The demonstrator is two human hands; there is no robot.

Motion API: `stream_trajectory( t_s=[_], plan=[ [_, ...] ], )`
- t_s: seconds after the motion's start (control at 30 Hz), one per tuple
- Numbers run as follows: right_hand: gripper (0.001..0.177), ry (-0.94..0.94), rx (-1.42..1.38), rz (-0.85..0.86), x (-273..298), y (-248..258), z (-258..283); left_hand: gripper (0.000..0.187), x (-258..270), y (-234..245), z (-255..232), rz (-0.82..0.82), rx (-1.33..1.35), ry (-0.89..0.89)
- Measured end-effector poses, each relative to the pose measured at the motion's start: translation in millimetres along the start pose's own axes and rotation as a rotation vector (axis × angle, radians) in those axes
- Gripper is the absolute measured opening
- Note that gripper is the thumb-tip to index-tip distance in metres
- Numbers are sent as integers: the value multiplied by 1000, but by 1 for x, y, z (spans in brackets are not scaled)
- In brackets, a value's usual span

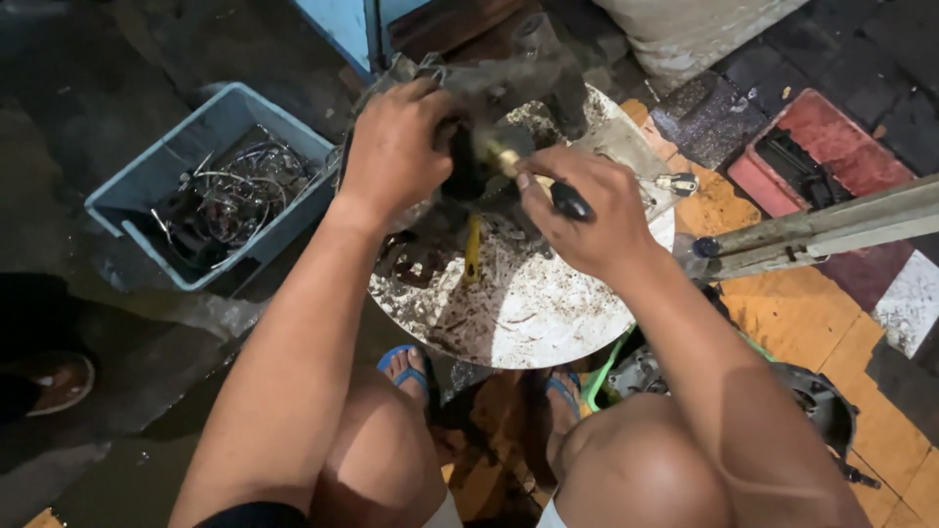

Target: The person scrubs a small metal gear with a brush while holding it over a white bucket. They repeatedly rotate the gear to clean different sides and occasionally dip the brush into a liquid in the bucket. The person continues scrubbing the same gear throughout the clip.

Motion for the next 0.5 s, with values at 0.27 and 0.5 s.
stream_trajectory(
  t_s=[0.27,0.5],
  plan=[
    [32,60,34,58,2,-7,-1,22,-2,-4,0,-21,-25,-30],
    [49,-1,59,-18,-2,2,-2,14,0,4,-1,-50,-2,-28]
  ],
)
Point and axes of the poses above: each hand's wrist, its own x-axis away from the middle knuckle, its own y-axis out of the back of the hand, z = x × y, the point moved 7 cm from there along -x, towards the middle knuckle, and after that the axes turned 13 degrees about -x, right-handed, at the moved point
